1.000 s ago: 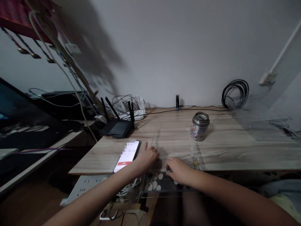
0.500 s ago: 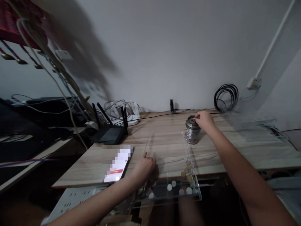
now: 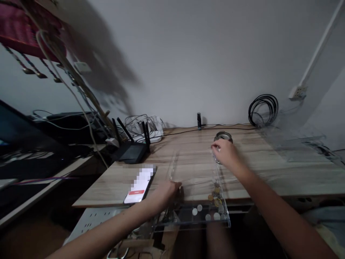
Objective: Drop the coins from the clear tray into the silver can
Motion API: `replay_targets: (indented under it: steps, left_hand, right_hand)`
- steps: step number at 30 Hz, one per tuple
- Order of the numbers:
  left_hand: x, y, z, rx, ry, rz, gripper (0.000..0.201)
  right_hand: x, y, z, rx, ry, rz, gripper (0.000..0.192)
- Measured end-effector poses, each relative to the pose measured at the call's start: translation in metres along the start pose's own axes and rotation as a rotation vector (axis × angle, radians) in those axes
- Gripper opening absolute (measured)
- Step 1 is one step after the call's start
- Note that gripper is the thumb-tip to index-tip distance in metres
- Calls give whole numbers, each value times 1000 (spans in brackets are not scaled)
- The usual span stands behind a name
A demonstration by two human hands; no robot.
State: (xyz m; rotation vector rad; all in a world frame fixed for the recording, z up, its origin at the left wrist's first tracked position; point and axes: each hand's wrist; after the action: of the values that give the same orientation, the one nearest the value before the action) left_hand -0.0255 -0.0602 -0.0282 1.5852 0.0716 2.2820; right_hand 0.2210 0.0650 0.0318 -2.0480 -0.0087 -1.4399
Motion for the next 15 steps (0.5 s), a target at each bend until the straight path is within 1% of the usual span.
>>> replay_targets:
  steps: [1, 4, 5, 6, 7, 9, 11, 13, 15]
  left_hand:
    - [-1, 3, -1, -4, 103, 44, 37]
    - [-1, 9, -3, -22, 417, 202, 50]
    - [0, 9, -3, -23, 485, 264, 52]
    - [0, 9, -3, -24, 529, 328, 53]
    - [0, 8, -2, -27, 546, 389, 53]
    - [-1, 4, 0, -40, 509, 504, 51]
    - [-5, -3, -2, -65, 431, 580, 49]
    - [-10, -13, -8, -98, 406, 592, 50]
    - [-15, -23, -17, -119, 466, 574, 54]
  right_hand:
    - [-7, 10, -12, 70, -58, -89, 21]
    - [-38, 37, -49, 287, -186, -433, 19]
    - [-49, 44, -61, 326, -203, -524, 20]
    - [-61, 49, -71, 341, -207, -585, 22]
    - [-72, 52, -80, 338, -196, -623, 24]
    - [-88, 56, -92, 306, -146, -659, 24]
    - [-96, 58, -99, 274, -100, -665, 21]
    - [-97, 59, -102, 265, -76, -645, 21]
    - [-96, 62, -106, 291, -78, -605, 26]
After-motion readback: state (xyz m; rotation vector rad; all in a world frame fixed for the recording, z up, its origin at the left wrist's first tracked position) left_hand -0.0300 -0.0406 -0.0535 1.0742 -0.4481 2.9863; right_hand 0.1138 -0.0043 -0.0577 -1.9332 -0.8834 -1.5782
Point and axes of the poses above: each hand's wrist, its own y-axis away from the middle knuckle, its own x-axis out of the back of the hand, z = x × y, and after that the axes turned 11 degrees about y, right-handed
